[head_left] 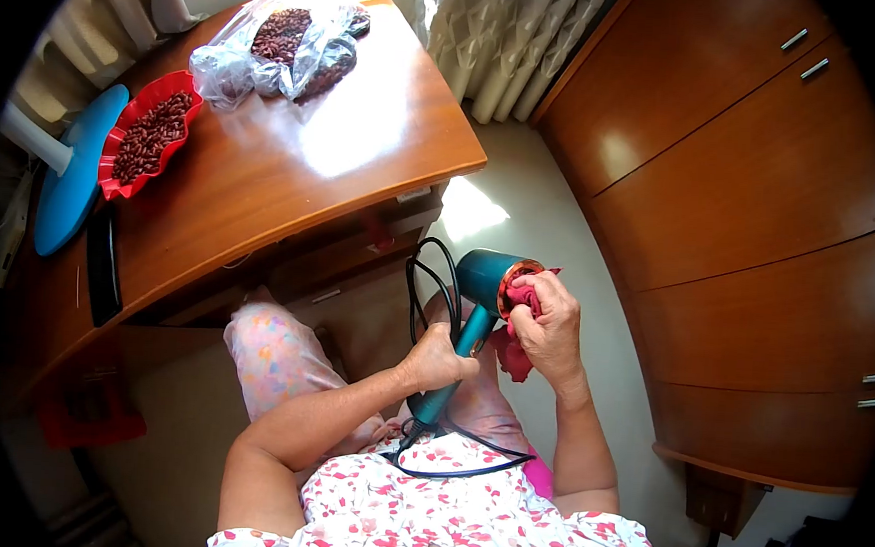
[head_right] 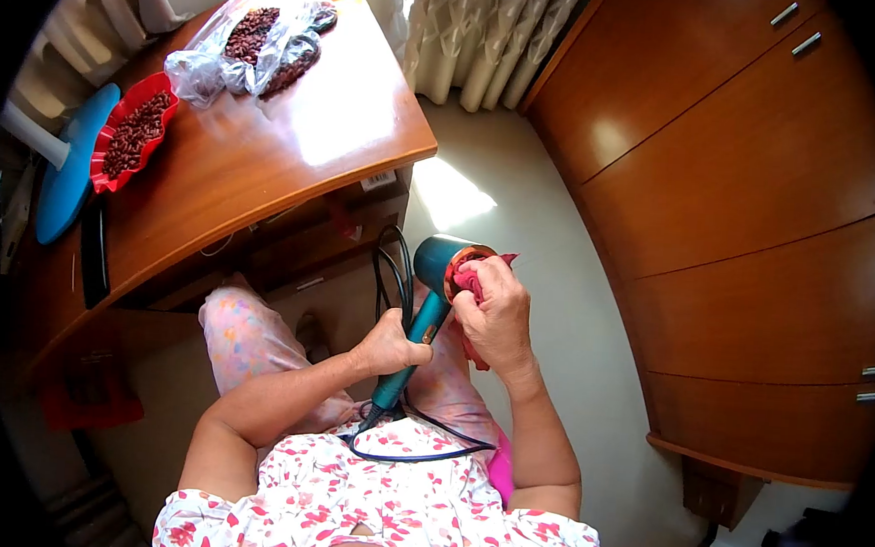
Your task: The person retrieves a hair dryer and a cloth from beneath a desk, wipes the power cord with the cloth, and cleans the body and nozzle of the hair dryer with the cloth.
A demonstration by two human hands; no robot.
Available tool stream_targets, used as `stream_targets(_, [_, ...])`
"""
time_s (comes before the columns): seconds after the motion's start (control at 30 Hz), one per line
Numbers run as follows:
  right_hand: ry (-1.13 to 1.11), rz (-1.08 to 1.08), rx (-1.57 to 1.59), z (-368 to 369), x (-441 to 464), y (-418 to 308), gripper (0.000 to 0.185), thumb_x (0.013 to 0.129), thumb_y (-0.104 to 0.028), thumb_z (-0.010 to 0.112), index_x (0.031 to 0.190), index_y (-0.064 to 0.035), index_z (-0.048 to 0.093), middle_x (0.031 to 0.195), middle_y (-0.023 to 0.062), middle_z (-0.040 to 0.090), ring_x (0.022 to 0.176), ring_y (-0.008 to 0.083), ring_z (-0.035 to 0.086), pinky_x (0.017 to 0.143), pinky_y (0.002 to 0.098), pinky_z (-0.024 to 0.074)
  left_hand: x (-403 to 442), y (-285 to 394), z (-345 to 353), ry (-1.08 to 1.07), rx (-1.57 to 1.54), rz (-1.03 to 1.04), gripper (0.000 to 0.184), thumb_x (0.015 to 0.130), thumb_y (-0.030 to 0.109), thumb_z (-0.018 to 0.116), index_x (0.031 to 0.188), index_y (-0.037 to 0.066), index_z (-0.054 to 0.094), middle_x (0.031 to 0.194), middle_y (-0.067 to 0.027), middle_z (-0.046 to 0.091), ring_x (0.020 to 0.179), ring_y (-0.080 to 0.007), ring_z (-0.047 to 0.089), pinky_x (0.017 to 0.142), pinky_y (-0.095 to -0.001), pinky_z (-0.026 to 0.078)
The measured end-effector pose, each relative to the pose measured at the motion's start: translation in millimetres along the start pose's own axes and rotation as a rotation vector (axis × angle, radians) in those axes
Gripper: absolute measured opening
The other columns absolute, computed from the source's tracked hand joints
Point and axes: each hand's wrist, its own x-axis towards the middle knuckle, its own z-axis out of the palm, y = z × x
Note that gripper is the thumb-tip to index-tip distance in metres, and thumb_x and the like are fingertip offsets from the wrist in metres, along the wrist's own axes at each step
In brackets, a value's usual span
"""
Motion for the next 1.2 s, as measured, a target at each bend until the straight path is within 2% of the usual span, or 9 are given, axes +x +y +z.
stream_targets(0.23, [-0.242,-0.016,-0.083,-27,1,-2,0.009,0.067,-0.001,0.050,0.073,0.0006,0.056,0.070,0.0146,0.052,0.065,0.0304,0.055,0.061,0.0385,0.0454,1,-9,-1,-0.016,0.011,0.003,0.017,0.061,0.011,0.060,0.072,0.001,0.052,0.062,-0.0060,0.051,0.056,-0.0150,0.050,0.055,-0.0303,0.046])
stream_targets(0.3, [-0.218,-0.064,-0.127,-32,0,-2,0.008,0.067,0.000,0.049,0.072,0.0013,0.055,0.069,0.0138,0.052,0.060,0.0283,0.055,0.057,0.0374,0.0456,1,-7,-1,-0.028,0.008,-0.029,0.015,0.059,0.009,0.060,0.064,0.003,0.047,0.057,-0.0010,0.045,0.052,-0.0100,0.046,0.049,-0.0267,0.042])
stream_targets(0.4, [-0.150,0.063,-0.133,-43,-1,-5,0.015,0.068,0.003,0.048,0.080,0.0030,0.057,0.072,0.0119,0.054,0.049,0.0200,0.055,0.050,0.0321,0.0468,2,-5,-1,-0.034,0.002,-0.049,0.015,0.059,0.010,0.060,0.064,0.003,0.047,0.057,-0.0013,0.045,0.051,-0.0101,0.046,0.049,-0.0269,0.041])
stream_targets(0.5, [0.034,0.205,0.172,-46,0,-7,0.018,0.069,0.004,0.049,0.085,0.0037,0.057,0.076,0.0120,0.055,0.051,0.0175,0.056,0.052,0.0307,0.0474,3,-7,-1,-0.038,-0.033,-0.035,0.016,0.059,0.010,0.060,0.064,0.003,0.047,0.057,-0.0013,0.045,0.051,-0.0102,0.045,0.048,-0.0269,0.041])
stream_targets(0.57, [0.040,0.242,0.200,-44,0,-1,0.018,0.070,0.004,0.051,0.088,0.0039,0.056,0.079,0.0124,0.056,0.057,0.0173,0.059,0.055,0.0299,0.0477,3,-7,-1,-0.041,-0.024,-0.043,0.016,0.059,0.010,0.060,0.064,0.003,0.048,0.057,-0.0013,0.045,0.051,-0.0100,0.045,0.048,-0.0269,0.041])
stream_targets(0.63, [0.110,-0.015,0.044,-32,3,-4,0.018,0.071,0.004,0.051,0.089,0.0035,0.056,0.081,0.0128,0.057,0.064,0.0198,0.060,0.059,0.0313,0.0481,3,-5,0,-0.048,-0.014,-0.049,0.016,0.059,0.010,0.061,0.065,0.003,0.048,0.057,-0.0013,0.045,0.051,-0.0099,0.044,0.048,-0.0269,0.041])
stream_targets(0.7, [0.048,0.015,-0.021,-18,3,-11,0.019,0.071,0.000,0.054,0.090,0.0025,0.056,0.083,0.0159,0.056,0.072,0.0288,0.059,0.066,0.0358,0.0483,1,0,0,-0.033,-0.043,-0.001,0.016,0.059,0.010,0.061,0.065,0.003,0.048,0.057,-0.0010,0.045,0.051,-0.0096,0.044,0.048,-0.0270,0.041])
stream_targets(0.8, [0.057,-0.075,-0.107,4,-2,-5,0.022,0.071,-0.002,0.054,0.092,-0.0009,0.056,0.084,0.0160,0.055,0.077,0.0327,0.056,0.070,0.0397,0.0471,0,0,-2,-0.016,-0.027,-0.043,0.017,0.059,0.011,0.061,0.065,0.003,0.048,0.057,-0.0004,0.045,0.051,-0.0091,0.043,0.048,-0.0268,0.040])
stream_targets(1.2, [-0.150,-0.130,-0.378,-23,-2,-11,0.007,0.066,-0.003,0.057,0.073,-0.0053,0.058,0.075,0.0059,0.052,0.075,0.0250,0.054,0.060,0.0384,0.0462,-1,-6,1,0.003,-0.027,0.002,0.016,0.059,0.010,0.062,0.065,0.003,0.049,0.056,0.0006,0.045,0.051,-0.0081,0.043,0.048,-0.0260,0.039])
